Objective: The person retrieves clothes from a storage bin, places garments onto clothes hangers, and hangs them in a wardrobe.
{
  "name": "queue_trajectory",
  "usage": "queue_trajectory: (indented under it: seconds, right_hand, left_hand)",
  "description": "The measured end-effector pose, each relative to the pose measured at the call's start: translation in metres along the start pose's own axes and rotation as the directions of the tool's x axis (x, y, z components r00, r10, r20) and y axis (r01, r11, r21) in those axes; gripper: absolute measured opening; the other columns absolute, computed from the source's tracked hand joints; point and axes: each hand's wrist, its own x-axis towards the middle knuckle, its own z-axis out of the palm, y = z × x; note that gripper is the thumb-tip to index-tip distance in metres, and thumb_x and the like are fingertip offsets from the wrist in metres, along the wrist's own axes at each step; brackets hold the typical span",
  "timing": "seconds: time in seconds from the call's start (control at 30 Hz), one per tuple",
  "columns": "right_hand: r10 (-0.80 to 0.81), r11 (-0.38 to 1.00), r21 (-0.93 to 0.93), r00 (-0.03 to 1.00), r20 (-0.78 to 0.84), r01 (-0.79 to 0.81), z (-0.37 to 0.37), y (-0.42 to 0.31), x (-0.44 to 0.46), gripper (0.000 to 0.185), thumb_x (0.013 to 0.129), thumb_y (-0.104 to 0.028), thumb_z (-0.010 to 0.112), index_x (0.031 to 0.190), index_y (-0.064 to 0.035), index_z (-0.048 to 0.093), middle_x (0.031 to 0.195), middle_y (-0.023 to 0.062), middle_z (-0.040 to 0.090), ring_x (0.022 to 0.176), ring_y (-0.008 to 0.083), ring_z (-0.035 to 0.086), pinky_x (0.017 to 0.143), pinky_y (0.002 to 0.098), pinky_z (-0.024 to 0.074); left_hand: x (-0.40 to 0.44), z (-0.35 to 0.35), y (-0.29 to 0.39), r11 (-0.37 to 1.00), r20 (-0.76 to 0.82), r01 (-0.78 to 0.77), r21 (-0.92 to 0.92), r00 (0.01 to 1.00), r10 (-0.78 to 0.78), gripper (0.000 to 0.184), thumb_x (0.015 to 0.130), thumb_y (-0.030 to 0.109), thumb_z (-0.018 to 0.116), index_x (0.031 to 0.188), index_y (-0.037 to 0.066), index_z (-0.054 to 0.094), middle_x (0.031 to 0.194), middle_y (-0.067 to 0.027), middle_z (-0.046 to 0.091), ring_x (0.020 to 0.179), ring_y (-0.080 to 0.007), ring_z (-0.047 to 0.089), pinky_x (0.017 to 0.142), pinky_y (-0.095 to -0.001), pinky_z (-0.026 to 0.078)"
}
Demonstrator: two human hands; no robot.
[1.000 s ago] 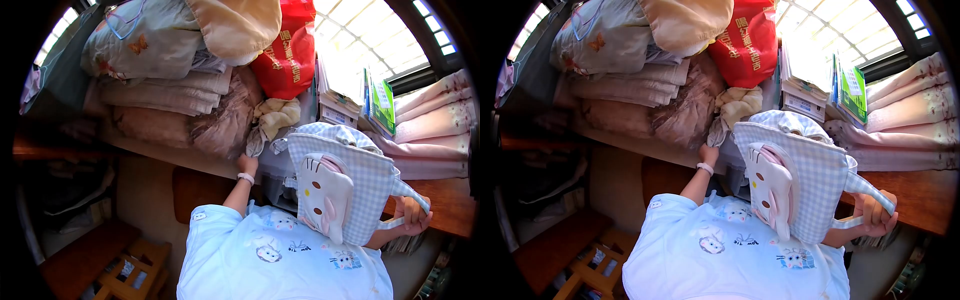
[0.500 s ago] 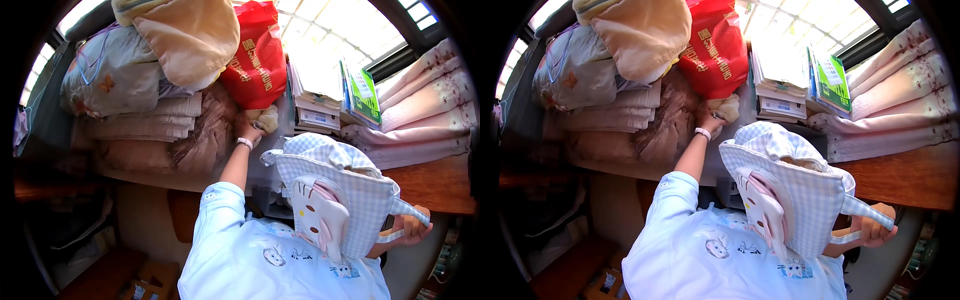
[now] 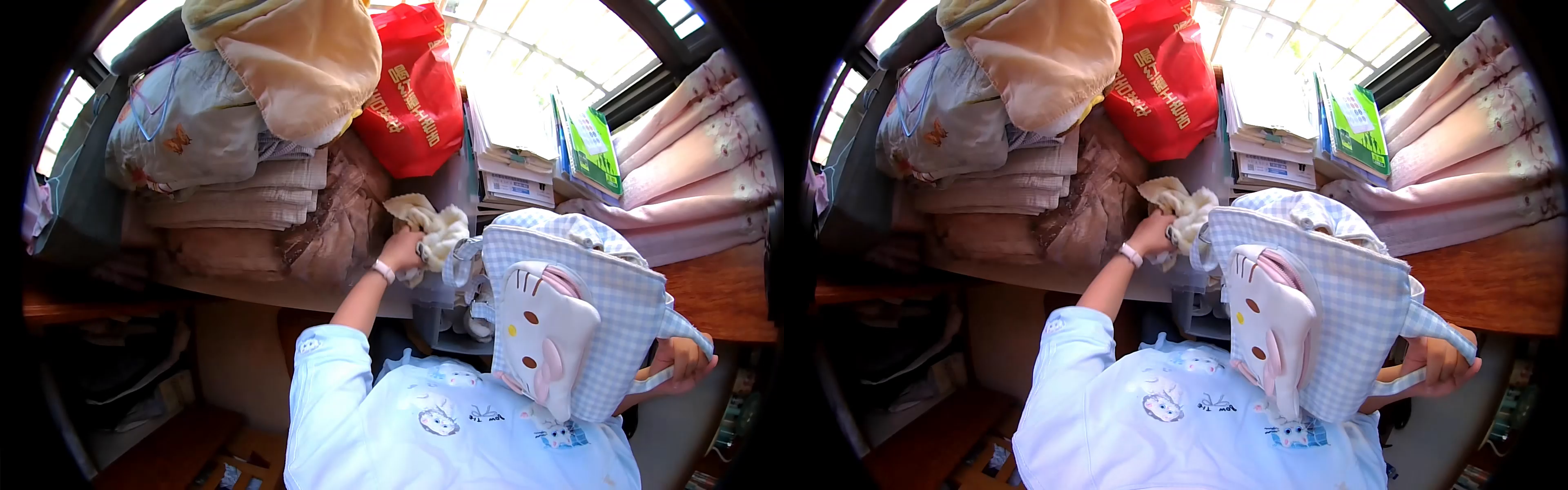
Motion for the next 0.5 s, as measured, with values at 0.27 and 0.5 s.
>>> queue_trajectory:
  seconds: [0.27, 0.5]
  right_hand:
    - [-0.011, 0.998, -0.067, 1.000, 0.009, 0.011, 0.002, -0.037, -0.020, 0.023, 0.088, -0.017, 0.047, 0.066, -0.0134, 0.042, 0.043, -0.0009, 0.040, 0.037, 0.0082, 0.044, 0.100, 0.0518, 0.0221]
    - [-0.006, 0.994, -0.111, 1.000, -0.012, 0.004, -0.002, -0.077, -0.063, 0.022, 0.088, -0.018, 0.048, 0.067, -0.0117, 0.044, 0.046, 0.0011, 0.043, 0.040, 0.0104, 0.046, 0.096, 0.0497, 0.0259]
  left_hand:
    - [-0.045, 0.021, 0.155, 0.865, -0.135, -0.398, -0.306, 0.917, 0.375, 0.050, 0.049, 0.016, 0.075, 0.096, 0.008, 0.060, 0.099, -0.0191, 0.050, 0.087, -0.0378, 0.055, 0.077, -0.0400, 0.047]
    - [-0.011, 0.116, 0.235, 0.520, -0.240, -0.599, -0.610, 0.764, 0.599, 0.049, 0.051, 0.014, 0.076, 0.097, 0.007, 0.060, 0.103, -0.0171, 0.048, 0.097, -0.0356, 0.049, 0.085, -0.0361, 0.042]
